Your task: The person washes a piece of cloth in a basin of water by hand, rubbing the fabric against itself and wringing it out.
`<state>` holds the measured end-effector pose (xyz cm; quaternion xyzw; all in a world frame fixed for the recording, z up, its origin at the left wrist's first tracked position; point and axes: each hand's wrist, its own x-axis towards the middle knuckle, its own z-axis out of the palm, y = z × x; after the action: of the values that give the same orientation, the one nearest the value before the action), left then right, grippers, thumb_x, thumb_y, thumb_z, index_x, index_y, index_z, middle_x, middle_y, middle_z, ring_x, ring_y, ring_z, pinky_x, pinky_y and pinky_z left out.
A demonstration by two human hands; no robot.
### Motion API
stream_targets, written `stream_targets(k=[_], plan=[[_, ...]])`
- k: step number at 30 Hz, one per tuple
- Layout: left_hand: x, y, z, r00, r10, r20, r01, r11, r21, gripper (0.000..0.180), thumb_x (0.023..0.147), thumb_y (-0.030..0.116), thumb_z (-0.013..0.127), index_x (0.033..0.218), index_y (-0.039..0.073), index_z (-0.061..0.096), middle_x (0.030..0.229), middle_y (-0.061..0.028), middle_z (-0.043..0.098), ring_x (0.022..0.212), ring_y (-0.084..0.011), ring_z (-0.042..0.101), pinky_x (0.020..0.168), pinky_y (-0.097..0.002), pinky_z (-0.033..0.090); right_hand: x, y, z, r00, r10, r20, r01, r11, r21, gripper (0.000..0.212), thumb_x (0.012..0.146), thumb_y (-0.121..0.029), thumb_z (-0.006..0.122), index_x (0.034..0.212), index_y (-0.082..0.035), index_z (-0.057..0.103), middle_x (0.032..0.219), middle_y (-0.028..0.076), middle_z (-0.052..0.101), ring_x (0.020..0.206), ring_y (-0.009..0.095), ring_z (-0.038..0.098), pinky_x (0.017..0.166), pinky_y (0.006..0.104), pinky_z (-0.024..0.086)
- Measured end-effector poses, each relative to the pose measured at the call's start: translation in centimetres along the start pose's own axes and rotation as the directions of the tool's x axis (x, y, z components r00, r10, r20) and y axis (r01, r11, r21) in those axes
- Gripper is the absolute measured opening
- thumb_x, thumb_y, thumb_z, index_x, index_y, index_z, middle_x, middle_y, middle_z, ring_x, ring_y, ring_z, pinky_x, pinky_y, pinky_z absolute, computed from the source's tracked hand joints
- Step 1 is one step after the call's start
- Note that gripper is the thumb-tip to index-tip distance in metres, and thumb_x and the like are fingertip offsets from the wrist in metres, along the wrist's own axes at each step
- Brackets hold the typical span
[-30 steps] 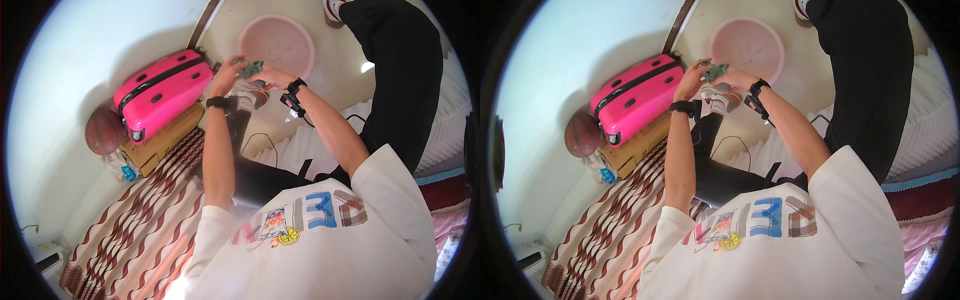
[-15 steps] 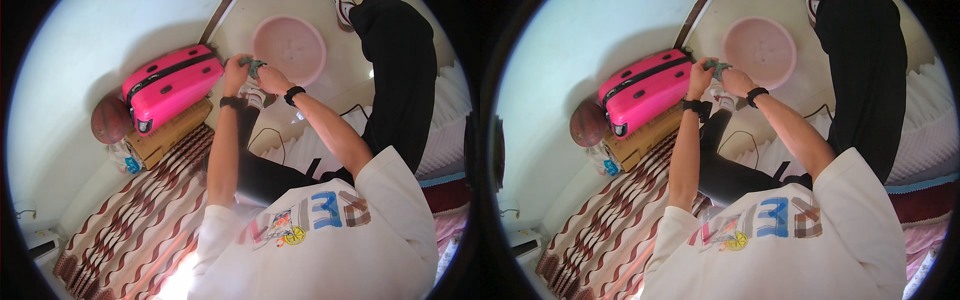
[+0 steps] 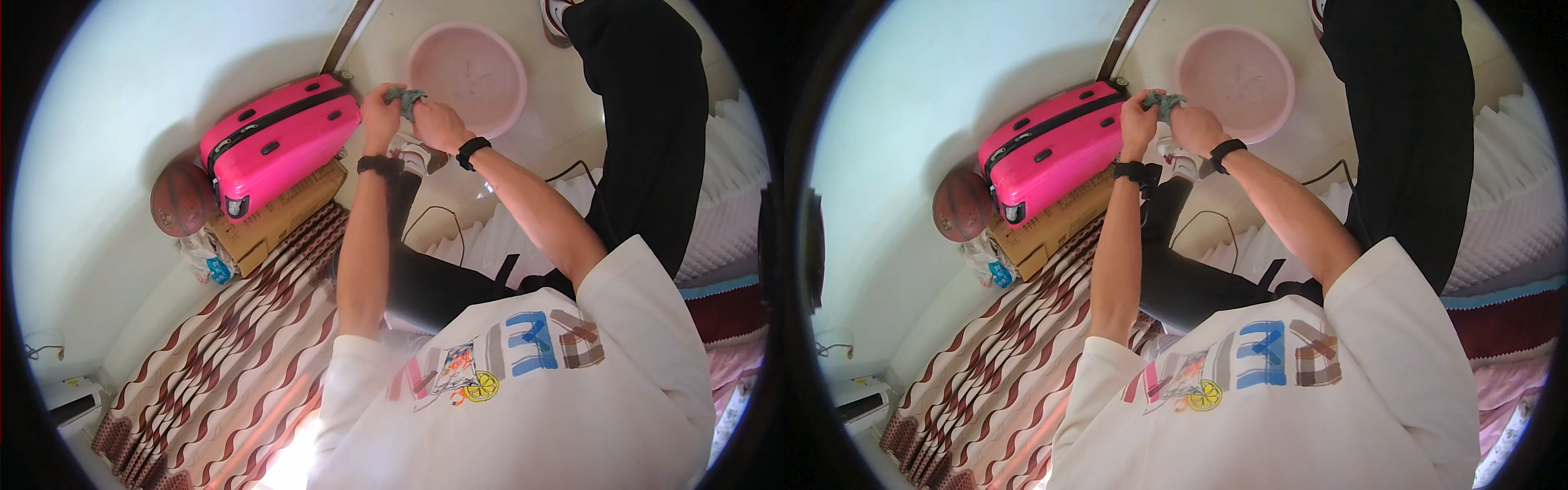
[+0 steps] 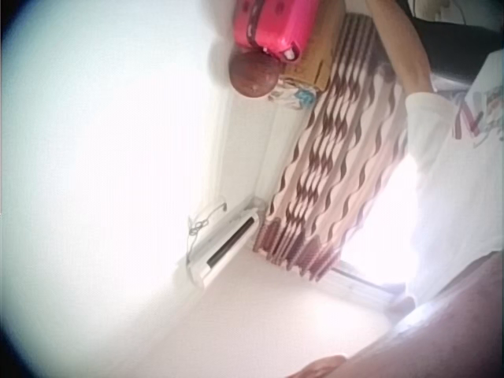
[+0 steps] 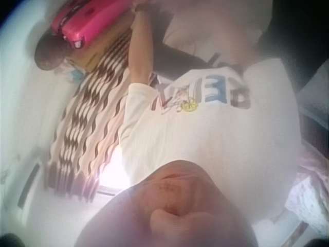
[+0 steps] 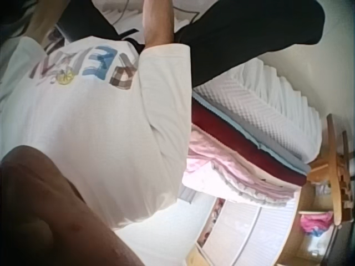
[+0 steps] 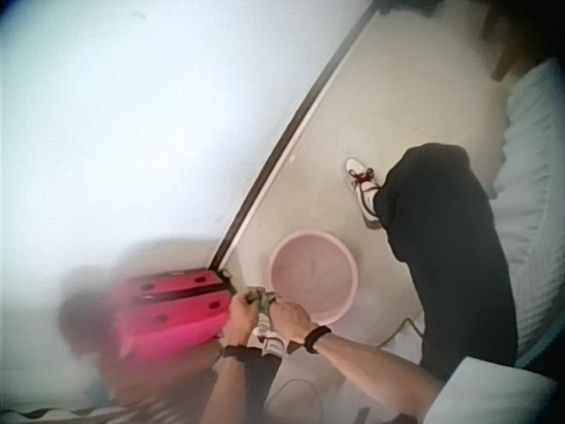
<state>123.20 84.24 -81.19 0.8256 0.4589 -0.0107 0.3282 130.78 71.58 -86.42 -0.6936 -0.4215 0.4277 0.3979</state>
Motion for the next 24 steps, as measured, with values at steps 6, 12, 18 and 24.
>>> stream_targets(k=[6,12,18,24], plan=[[0.0,-0.3,-1.0,0.999,0.021,-0.025,-0.024,0.991,-0.130,0.033,0.084,-0.008,0.059,0.112,0.004,0.073,0.096,-0.0089,0.074,0.086,-0.0136,0.069,0.078,-0.0276,0.054,0.0,-0.3,-0.4,0.992,-0.107,-0.066,0.094,0.980,-0.176,0.016,0.085,-0.011,0.056,0.088,0.001,0.066,0.080,0.018,0.072,0.073,0.039,0.070,0.067,0.0506,0.056],[-1.6,-2.0,-4.0,0.950,-0.234,-0.205,0.215,0.970,-0.110,0.040,0.084,0.008,0.067,0.120,-0.006,0.060,0.101,-0.0130,0.069,0.090,-0.0183,0.065,0.075,-0.0319,0.053,-0.5,-4.2,-1.7,0.967,-0.244,0.072,0.253,0.949,-0.185,0.024,0.090,-0.021,0.058,0.091,0.001,0.067,0.084,0.023,0.070,0.077,0.041,0.069,0.069,0.0520,0.055],[-7.3,-0.9,-8.0,0.957,-0.289,0.019,0.214,0.661,-0.719,0.051,0.089,0.008,0.062,0.137,0.000,0.051,0.109,-0.0093,0.064,0.094,-0.0196,0.065,0.083,-0.0336,0.057,-2.3,-8.4,-3.3,0.958,-0.249,0.145,0.285,0.895,-0.344,0.038,0.096,-0.035,0.055,0.093,0.002,0.068,0.084,0.025,0.069,0.079,0.043,0.067,0.072,0.0530,0.053],[-11.8,-1.0,-7.9,0.969,-0.075,-0.237,-0.087,0.793,-0.603,0.049,0.086,0.000,0.064,0.135,-0.001,0.057,0.113,-0.0129,0.067,0.096,-0.0189,0.068,0.085,-0.0302,0.057,-4.1,-11.8,-7.0,0.891,-0.342,0.300,0.449,0.767,-0.458,0.046,0.096,-0.040,0.058,0.088,0.004,0.066,0.080,0.027,0.066,0.076,0.044,0.065,0.068,0.0508,0.050]])
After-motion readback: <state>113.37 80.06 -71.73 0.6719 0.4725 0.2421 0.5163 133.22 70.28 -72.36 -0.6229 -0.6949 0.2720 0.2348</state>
